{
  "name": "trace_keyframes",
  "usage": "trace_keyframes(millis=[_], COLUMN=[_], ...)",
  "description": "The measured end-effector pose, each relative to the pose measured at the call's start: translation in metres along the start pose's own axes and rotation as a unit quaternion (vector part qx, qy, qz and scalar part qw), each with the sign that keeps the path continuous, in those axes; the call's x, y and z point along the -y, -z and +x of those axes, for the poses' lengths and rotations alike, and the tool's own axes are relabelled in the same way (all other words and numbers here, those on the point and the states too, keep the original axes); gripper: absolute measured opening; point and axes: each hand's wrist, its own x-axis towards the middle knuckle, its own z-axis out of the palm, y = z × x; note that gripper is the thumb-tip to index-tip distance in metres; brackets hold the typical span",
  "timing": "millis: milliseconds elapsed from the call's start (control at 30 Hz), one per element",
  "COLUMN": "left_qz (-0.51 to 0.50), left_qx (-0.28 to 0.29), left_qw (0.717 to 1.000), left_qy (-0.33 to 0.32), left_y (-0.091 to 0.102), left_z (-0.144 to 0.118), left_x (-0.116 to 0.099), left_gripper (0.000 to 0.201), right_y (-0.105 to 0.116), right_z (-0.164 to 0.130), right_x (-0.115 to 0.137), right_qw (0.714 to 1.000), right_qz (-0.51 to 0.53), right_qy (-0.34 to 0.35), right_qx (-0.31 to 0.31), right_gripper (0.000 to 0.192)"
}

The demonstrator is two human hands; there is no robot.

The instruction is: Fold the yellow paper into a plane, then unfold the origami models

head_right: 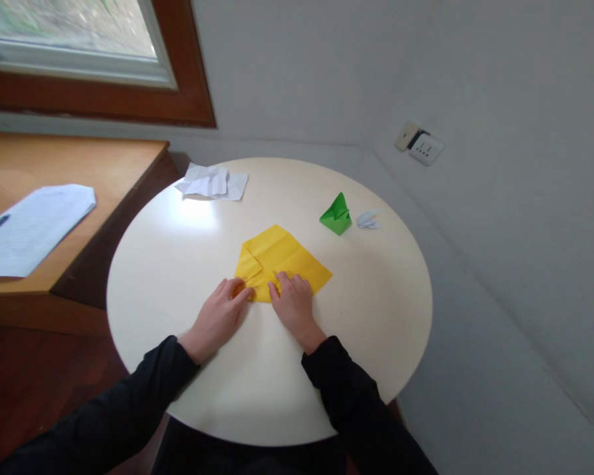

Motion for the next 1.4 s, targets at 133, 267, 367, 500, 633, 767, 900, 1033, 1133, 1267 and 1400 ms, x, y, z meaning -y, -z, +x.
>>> trace_keyframes(millis=[133,267,367,500,633,767,900,1033,1133,1267,1400], left_qz=[0.041,0.057,0.060,0.065,0.075,0.071,0.062,0.048,0.040,0.044,0.041], left_qx=[0.001,0.014,0.029,0.037,0.035,0.030,0.029,0.025,0.019,0.017,0.019], left_qw=[0.999,0.998,0.998,0.997,0.997,0.997,0.998,0.998,0.999,0.999,0.999], left_qy=[-0.004,0.004,-0.014,-0.020,-0.012,-0.010,-0.007,-0.006,-0.003,-0.008,-0.019], left_y=[-0.002,0.000,0.002,0.004,0.004,0.004,0.003,0.002,0.000,-0.001,-0.001], left_z=[-0.012,-0.020,-0.021,-0.021,-0.021,-0.021,-0.021,-0.021,-0.022,-0.022,-0.021], left_x=[-0.015,-0.026,-0.027,-0.026,-0.026,-0.027,-0.026,-0.025,-0.025,-0.024,-0.020], left_gripper=[0.037,0.051,0.057,0.056,0.054,0.053,0.054,0.054,0.053,0.053,0.053], right_y=[0.003,0.004,0.003,0.003,0.002,0.001,0.002,0.003,0.004,0.010,0.016], right_z=[-0.001,-0.001,-0.002,-0.001,-0.002,-0.007,-0.014,-0.021,-0.027,-0.038,-0.052], right_x=[0.001,0.001,0.001,0.001,0.001,-0.003,-0.011,-0.023,-0.036,-0.054,-0.058], right_qw=[1.000,1.000,1.000,1.000,0.999,0.996,0.995,0.993,0.991,0.987,0.977], right_qz=[0.000,0.003,0.004,0.019,0.052,0.076,0.075,0.089,0.091,0.056,0.052], right_qy=[-0.003,0.002,0.002,-0.003,-0.007,-0.005,-0.013,-0.024,-0.028,-0.019,0.133], right_qx=[0.002,-0.001,0.003,0.008,-0.005,-0.047,-0.070,-0.080,-0.090,-0.148,-0.156], right_gripper=[0.024,0.025,0.026,0.024,0.022,0.030,0.037,0.037,0.032,0.027,0.033])
